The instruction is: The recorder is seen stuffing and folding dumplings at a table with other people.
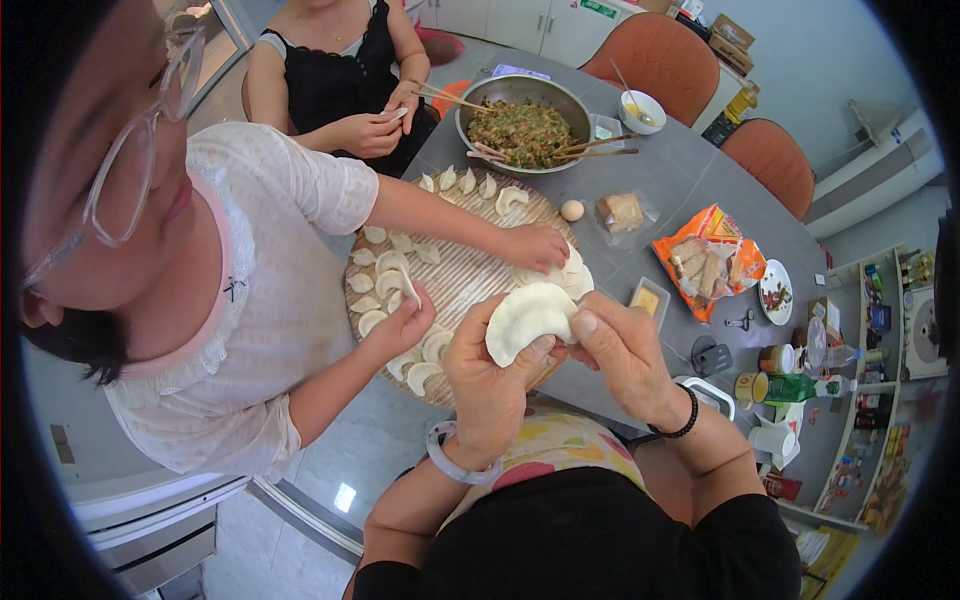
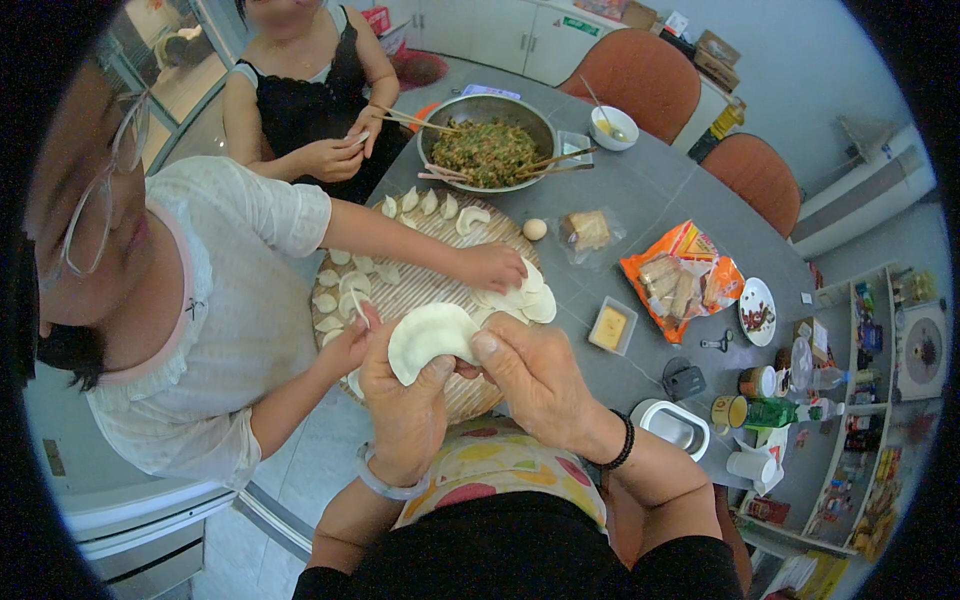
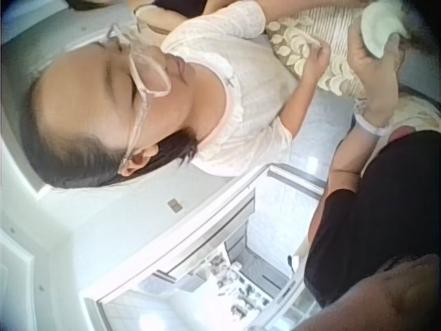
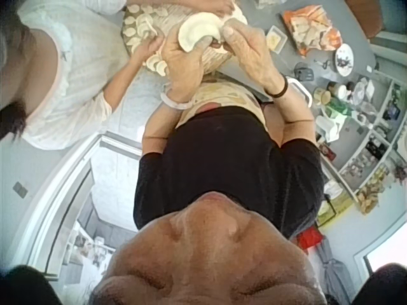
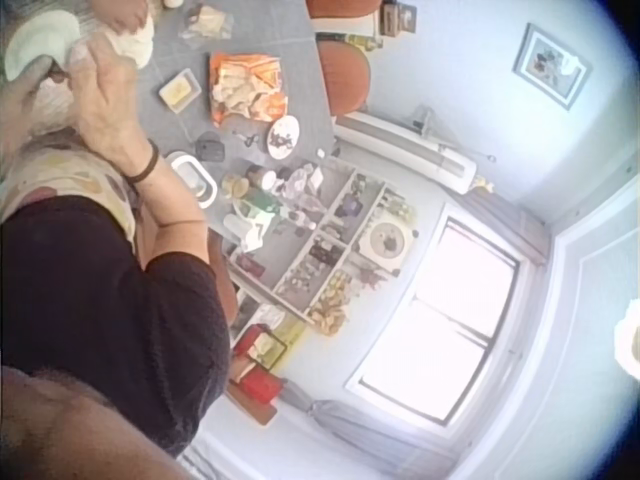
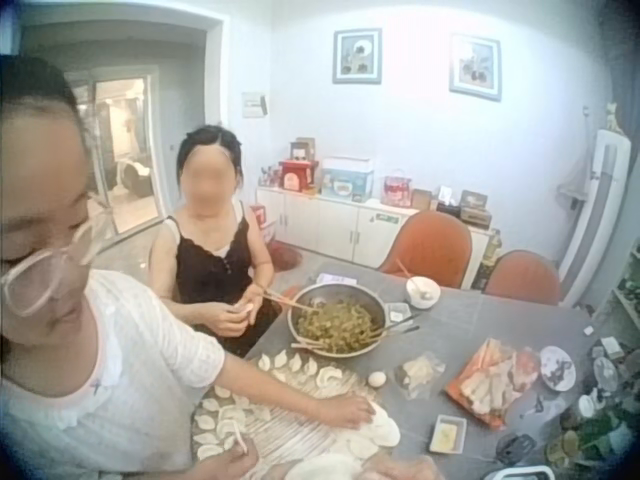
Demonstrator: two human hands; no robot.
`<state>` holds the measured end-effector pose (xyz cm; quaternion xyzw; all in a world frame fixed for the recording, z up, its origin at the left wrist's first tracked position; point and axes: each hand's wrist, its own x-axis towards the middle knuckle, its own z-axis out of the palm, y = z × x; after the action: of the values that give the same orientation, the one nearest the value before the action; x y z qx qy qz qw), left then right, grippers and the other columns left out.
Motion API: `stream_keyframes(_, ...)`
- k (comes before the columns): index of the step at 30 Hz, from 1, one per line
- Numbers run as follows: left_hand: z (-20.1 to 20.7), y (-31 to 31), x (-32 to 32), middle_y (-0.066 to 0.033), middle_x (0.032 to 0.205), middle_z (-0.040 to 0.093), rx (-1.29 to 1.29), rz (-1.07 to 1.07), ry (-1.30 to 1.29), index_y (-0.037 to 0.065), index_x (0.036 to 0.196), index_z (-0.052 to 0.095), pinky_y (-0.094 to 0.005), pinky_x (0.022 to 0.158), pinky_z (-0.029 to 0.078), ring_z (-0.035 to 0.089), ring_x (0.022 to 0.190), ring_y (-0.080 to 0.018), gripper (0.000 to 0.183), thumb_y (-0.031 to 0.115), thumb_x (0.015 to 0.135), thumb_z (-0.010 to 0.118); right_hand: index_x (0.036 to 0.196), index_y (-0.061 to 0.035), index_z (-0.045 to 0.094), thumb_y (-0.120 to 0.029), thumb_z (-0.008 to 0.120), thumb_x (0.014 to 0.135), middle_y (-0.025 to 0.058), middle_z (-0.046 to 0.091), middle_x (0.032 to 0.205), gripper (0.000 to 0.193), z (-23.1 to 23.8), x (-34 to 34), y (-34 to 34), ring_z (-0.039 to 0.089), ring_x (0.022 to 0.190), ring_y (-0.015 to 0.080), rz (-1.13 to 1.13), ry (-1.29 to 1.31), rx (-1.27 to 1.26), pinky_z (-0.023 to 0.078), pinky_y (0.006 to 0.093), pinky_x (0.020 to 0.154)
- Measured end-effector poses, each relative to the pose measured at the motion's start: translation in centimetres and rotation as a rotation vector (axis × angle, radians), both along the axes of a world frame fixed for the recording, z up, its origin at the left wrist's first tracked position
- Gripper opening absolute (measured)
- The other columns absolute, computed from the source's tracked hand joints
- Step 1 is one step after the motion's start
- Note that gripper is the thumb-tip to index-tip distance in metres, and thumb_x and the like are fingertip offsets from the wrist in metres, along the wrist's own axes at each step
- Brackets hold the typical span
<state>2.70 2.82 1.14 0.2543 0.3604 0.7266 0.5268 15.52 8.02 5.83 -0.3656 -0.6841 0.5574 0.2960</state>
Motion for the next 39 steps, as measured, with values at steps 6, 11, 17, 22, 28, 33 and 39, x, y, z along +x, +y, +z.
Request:
stream_keyframes(6,-0.5,0.5,0.1,-0.0076,0.099,0.059,0.005,0.07,0.119,-0.003,0.109,0.052,-0.0262,0.075,0.052,0.06,0.087,-0.014,0.033,-0.003,0.079,0.066,0.079,0.0008,0.051,-0.016,0.043,0.094,0.0096,0.049,0.058,0.024,-0.9,-0.6,-0.7,0.047,0.053,0.0143,-0.11,0.028,0.134,0.039,0.0275,0.051)
stream_keyframes(11,-0.3,0.3,0.1,-0.0064,0.099,0.059,0.004,0.074,0.011,-0.003,0.11,0.052,-0.025,0.078,0.05,0.059,0.089,-0.0124,0.035,-0.002,0.078,0.067,0.083,0.0023,0.052,-0.016,0.044,0.095,0.0043,0.049,0.06,0.024,-0.6,0.1,-0.6,0.044,0.055,0.0095,-0.039,-0.003,-0.049,0.038,0.0253,0.051)
stream_keyframes(17,-0.3,0.8,0.0,-0.006,0.099,0.059,-0.007,0.094,0.043,-0.002,0.11,0.053,-0.0255,0.081,0.047,0.058,0.092,-0.0119,0.034,-0.002,0.078,0.067,0.084,0.0021,0.053,-0.017,0.045,0.095,0.0015,0.049,0.064,0.023,-0.7,-0.3,-1.1,0.043,0.057,0.0079,-0.099,0.112,-0.108,0.037,0.0242,0.052)
stream_keyframes(22,-0.3,1.1,0.0,-0.0058,0.1,0.059,-0.004,0.074,0.008,-0.003,0.111,0.053,-0.0253,0.081,0.047,0.057,0.092,-0.012,0.034,-0.003,0.079,0.066,0.084,0.0003,0.053,-0.015,0.045,0.095,0.0009,0.05,0.066,0.021,-0.9,-0.1,-1.1,0.044,0.058,0.006,-0.099,0.15,-0.226,0.036,0.0217,0.051)
stream_keyframes(28,-0.2,1.2,-0.1,-0.006,0.101,0.06,-0.015,0.054,0.02,-0.002,0.11,0.054,-0.0254,0.081,0.047,0.057,0.093,-0.0116,0.034,-0.003,0.079,0.066,0.085,0.0001,0.054,-0.018,0.049,0.093,0.002,0.054,0.069,0.021,-1.0,0.2,-0.8,0.047,0.057,0.0057,-0.027,0.262,-0.431,0.038,0.0203,0.048)
stream_keyframes(33,0.6,0.6,-1.5,-0.0105,0.102,0.06,0.063,0.137,0.616,-0.002,0.107,0.057,-0.0296,0.081,0.048,0.06,0.094,-0.0176,0.033,-0.003,0.076,0.066,0.099,0.0021,0.054,-0.024,0.057,0.09,0.006,0.059,0.079,0.027,-1.9,1.6,0.0,0.056,0.066,0.0094,0.164,0.148,-0.613,0.047,0.0216,0.057)
stream_keyframes(39,1.9,1.7,-2.7,-0.0186,0.1,0.06,0.582,0.179,1.46,-0.003,0.108,0.057,-0.0382,0.08,0.049,0.06,0.09,-0.0343,0.034,0.0,0.075,0.06,0.11,0.0023,0.049,-0.011,0.067,0.081,0.0086,0.059,0.088,0.037,-1.2,1.1,0.5,0.059,0.073,0.0126,0.026,0.364,-0.553,0.051,0.026,0.064)
